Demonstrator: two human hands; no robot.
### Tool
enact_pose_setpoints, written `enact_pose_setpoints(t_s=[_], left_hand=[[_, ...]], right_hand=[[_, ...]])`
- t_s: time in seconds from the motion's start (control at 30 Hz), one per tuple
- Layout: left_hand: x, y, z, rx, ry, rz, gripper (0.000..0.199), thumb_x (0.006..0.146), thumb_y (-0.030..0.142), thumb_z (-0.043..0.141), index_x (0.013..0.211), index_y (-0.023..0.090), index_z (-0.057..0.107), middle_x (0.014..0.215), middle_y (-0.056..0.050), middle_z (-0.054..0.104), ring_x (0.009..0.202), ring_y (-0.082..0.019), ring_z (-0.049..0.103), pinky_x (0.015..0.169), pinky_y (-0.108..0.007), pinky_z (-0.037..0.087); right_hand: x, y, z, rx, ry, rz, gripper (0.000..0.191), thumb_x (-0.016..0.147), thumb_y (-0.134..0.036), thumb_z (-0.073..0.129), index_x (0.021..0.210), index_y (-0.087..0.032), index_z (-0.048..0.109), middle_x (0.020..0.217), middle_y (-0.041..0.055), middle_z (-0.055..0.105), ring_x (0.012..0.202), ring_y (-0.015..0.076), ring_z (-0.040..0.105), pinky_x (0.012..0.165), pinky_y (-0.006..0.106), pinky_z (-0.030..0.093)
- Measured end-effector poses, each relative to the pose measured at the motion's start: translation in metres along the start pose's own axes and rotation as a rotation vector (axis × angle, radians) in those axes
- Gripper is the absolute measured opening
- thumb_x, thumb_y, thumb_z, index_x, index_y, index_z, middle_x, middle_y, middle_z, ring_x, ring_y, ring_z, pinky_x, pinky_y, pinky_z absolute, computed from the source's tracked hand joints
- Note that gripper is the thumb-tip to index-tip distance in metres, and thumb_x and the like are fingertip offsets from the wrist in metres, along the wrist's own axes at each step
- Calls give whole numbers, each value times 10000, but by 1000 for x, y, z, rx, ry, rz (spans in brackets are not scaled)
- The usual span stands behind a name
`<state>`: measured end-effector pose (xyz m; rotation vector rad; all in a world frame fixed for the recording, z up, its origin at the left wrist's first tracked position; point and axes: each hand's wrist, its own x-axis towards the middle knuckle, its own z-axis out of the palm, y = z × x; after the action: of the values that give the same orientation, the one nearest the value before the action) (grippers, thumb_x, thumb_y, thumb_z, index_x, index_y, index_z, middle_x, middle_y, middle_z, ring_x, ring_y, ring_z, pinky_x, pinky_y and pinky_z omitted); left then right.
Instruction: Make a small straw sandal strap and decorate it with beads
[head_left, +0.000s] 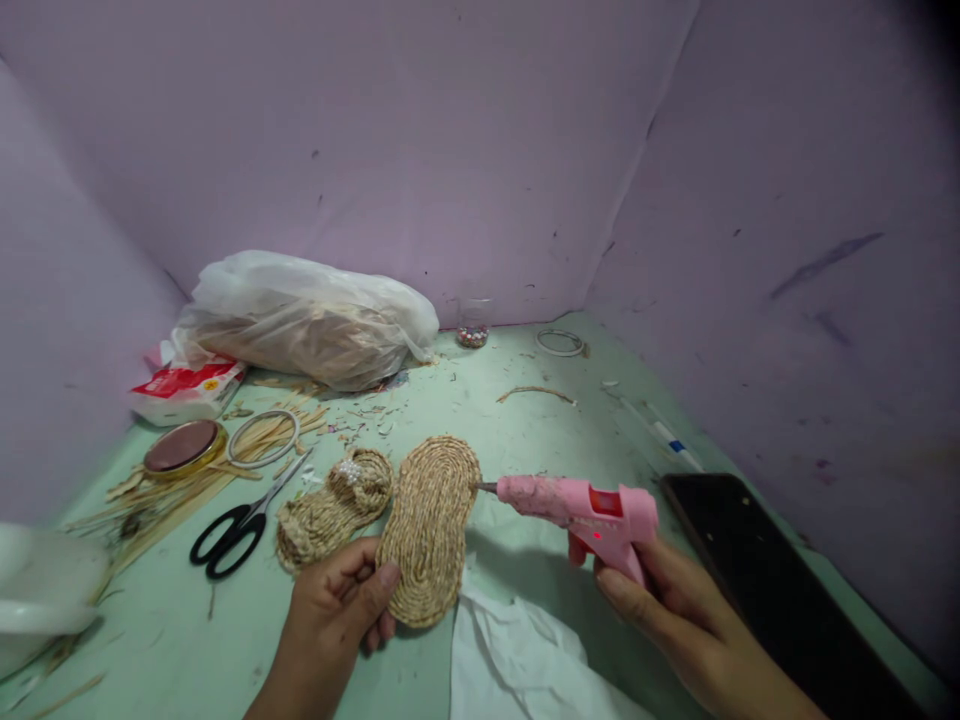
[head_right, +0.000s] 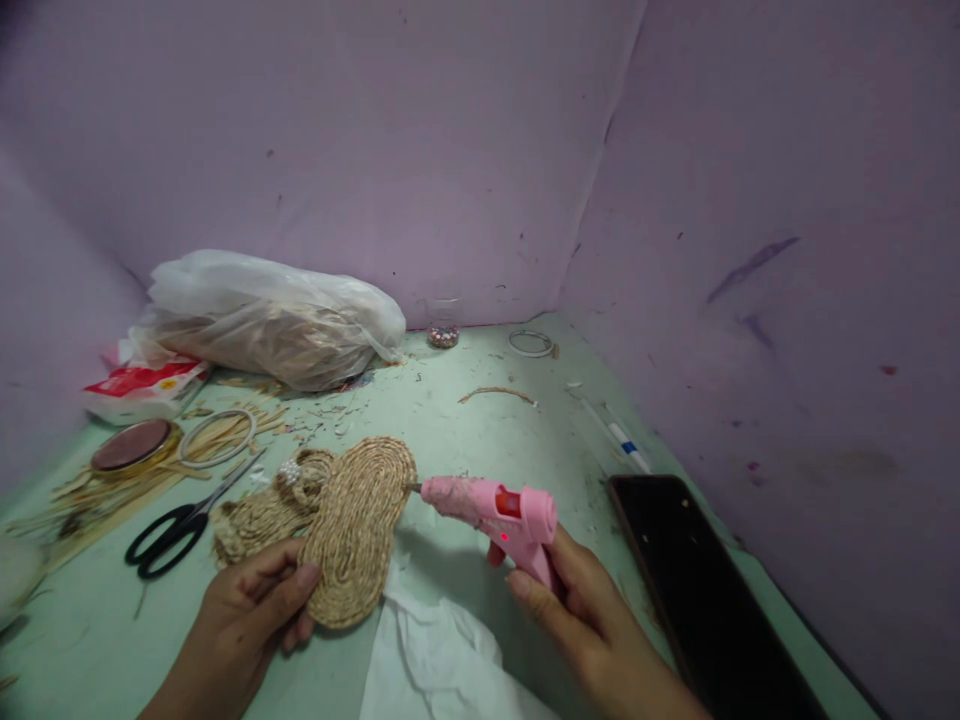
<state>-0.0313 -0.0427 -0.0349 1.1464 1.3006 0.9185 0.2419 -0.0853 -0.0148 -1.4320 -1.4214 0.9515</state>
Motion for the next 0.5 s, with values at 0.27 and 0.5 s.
enact_pose_setpoints(t_s=[0.27,0.5], left_hand=[[2,-5,-5,12,-45,7,351,725,478,631,643,140,590,435,24,516,391,-67,415,399,-165,303],[2,-2,-5,29,-52,15,358,730,483,625,645,138,591,435,28,517,394,-67,415,406,-167,307]], right_hand=[[0,7,-2,-31,9,-27,223,822,-370,544,994,-260,632,724,-3,610,649,171,560,583,247,462],[0,6,-2,17,29,-33,152,821,-356,543,843,-231,626,667,-7,561,615,158,542,546,230,458]])
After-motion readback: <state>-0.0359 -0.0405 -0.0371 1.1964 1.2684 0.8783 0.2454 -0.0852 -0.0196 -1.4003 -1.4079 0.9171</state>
